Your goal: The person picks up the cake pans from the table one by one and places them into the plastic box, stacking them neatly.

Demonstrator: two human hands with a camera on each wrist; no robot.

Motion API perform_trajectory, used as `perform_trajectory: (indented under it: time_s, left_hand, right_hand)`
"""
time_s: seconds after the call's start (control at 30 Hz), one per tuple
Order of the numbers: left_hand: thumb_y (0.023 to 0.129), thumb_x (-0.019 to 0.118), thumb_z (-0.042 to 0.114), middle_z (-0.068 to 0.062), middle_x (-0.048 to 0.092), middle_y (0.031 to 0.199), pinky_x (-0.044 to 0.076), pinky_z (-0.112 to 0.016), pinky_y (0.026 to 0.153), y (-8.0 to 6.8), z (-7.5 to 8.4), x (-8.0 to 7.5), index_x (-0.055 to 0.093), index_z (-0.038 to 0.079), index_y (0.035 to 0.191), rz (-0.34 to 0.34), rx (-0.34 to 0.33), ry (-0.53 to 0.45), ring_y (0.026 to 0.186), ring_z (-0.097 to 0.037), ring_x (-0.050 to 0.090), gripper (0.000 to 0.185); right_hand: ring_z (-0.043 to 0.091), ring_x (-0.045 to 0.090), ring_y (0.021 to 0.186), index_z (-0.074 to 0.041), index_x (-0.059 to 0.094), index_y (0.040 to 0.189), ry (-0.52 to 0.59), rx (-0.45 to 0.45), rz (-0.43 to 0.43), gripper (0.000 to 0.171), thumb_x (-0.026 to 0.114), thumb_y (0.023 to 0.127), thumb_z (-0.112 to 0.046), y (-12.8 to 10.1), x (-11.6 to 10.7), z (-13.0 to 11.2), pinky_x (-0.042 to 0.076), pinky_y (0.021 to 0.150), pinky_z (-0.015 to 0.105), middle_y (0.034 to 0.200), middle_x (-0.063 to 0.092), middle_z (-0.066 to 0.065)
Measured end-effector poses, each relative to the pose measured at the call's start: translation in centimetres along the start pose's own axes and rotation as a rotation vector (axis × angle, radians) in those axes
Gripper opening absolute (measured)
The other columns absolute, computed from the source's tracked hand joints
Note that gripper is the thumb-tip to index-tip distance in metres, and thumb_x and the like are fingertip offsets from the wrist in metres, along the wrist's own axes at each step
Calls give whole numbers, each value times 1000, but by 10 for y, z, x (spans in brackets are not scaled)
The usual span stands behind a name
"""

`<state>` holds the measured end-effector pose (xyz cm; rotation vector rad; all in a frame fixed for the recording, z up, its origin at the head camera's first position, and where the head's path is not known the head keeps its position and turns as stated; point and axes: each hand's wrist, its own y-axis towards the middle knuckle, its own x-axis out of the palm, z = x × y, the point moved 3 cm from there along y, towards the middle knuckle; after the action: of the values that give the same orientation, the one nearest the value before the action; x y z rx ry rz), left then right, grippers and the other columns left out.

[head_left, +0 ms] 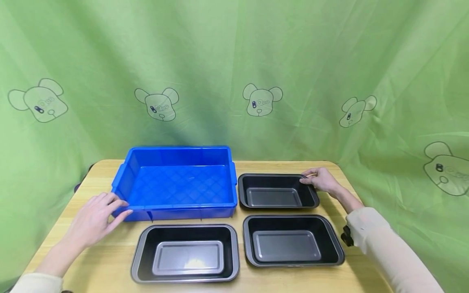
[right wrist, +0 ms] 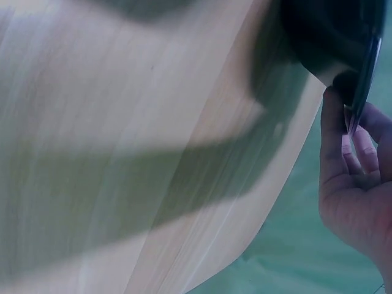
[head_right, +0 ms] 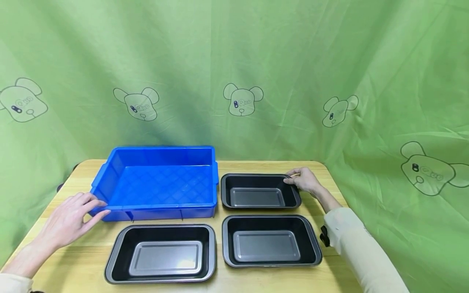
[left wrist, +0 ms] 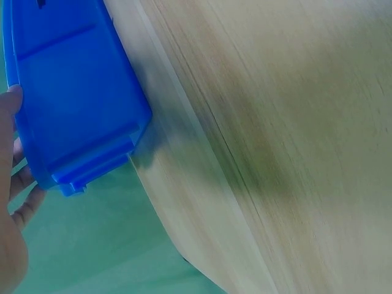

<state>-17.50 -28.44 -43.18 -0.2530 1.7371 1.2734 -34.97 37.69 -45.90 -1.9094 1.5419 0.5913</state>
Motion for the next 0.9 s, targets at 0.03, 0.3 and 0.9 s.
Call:
perform_trajectory:
  time_s: [0.03, 0.3, 0.9]
  left_hand:
    - [89, 65, 44, 0, 62, 80, 44, -36, 61, 0, 0, 0, 71, 13, 84, 0, -1, 0, 72, -19, 57, 32]
    - [91, 62, 46, -1, 63, 80, 44, -37, 63, 0, 0, 0, 72, 13, 85, -9, -5, -7, 72, -20, 58, 35]
    - [77, 75, 31, 0, 61, 80, 42, -35, 60, 0, 1, -1, 72, 13, 85, 0, 11, -14, 68, -19, 57, 19]
  right_hand:
    - [2, 62, 66, 7, 58, 124, 8, 1, -1, 50, 73, 87, -22, 0, 0, 1, 53, 58, 24, 95, 74, 14]
    - [2, 63, 73, 4, 58, 127, 71, 28, 2, 49, 71, 89, -24, -5, -6, 2, 59, 68, 31, 98, 73, 7]
    - [9, 71, 74, 5, 53, 132, 187, 10, 21, 55, 71, 90, -24, -20, -14, -4, 60, 71, 38, 96, 76, 5]
